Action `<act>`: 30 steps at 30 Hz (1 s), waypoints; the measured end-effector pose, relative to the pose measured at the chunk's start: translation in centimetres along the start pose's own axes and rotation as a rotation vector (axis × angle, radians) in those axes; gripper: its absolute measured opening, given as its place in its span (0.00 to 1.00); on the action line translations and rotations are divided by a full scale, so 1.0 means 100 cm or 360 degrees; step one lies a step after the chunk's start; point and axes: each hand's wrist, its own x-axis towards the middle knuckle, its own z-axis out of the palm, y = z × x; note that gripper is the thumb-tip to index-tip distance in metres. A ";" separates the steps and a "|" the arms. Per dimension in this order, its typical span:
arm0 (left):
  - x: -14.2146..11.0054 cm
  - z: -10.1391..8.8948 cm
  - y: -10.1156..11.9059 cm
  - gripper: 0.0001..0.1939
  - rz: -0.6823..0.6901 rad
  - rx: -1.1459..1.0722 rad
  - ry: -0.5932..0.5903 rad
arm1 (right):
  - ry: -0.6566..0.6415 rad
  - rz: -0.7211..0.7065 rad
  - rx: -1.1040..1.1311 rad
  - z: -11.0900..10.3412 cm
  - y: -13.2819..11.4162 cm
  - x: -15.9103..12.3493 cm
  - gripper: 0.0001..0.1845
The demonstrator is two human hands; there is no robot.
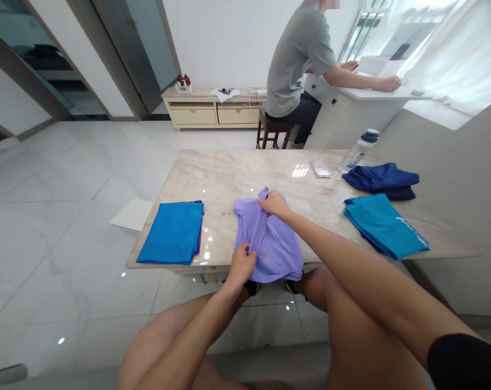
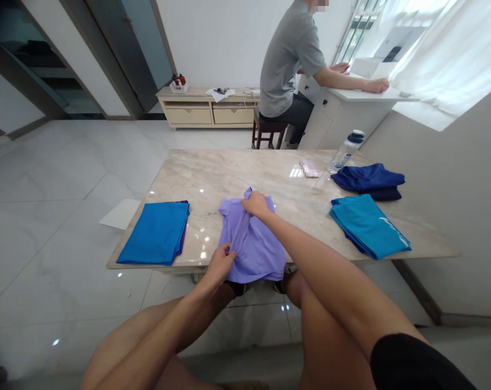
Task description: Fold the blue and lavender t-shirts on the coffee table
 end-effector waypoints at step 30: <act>0.014 -0.044 0.042 0.11 0.0104 0.1441 -0.0020 | -0.0666 -0.0448 -0.0720 -0.057 0.084 -0.052 0.12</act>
